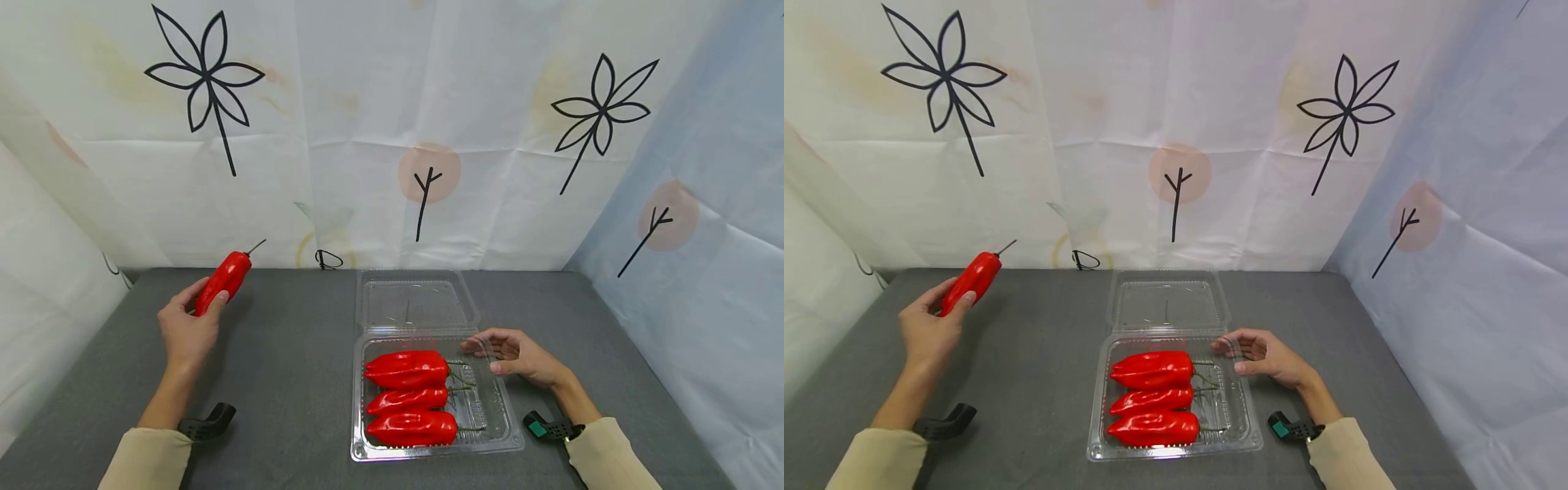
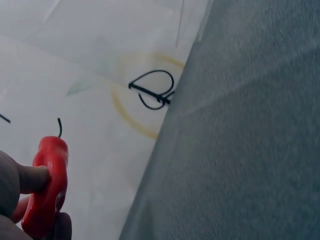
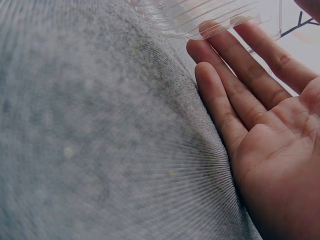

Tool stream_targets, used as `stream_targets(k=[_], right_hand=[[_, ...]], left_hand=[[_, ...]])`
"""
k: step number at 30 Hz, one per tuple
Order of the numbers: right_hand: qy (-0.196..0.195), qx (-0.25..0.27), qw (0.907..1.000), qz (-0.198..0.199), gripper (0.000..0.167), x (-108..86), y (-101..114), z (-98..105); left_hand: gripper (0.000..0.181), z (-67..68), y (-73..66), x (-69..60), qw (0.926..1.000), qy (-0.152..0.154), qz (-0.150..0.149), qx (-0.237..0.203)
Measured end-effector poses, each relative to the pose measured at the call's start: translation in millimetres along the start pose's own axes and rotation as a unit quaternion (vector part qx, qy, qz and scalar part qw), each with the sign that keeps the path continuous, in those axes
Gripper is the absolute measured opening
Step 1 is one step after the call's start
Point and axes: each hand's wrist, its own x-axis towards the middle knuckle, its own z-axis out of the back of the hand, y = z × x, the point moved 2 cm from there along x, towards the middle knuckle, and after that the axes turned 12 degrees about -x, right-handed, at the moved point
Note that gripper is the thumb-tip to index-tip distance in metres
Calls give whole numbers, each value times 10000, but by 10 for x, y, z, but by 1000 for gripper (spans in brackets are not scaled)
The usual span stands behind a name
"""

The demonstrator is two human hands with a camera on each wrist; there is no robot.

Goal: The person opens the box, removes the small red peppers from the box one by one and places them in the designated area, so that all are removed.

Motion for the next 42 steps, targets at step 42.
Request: stream_targets(k=[42], right_hand=[[-2, 87, 10000, 4, 47, 7, 33, -16]], left_hand=[[58, 243, 552, 152, 9891, -453, 970, 1015]])
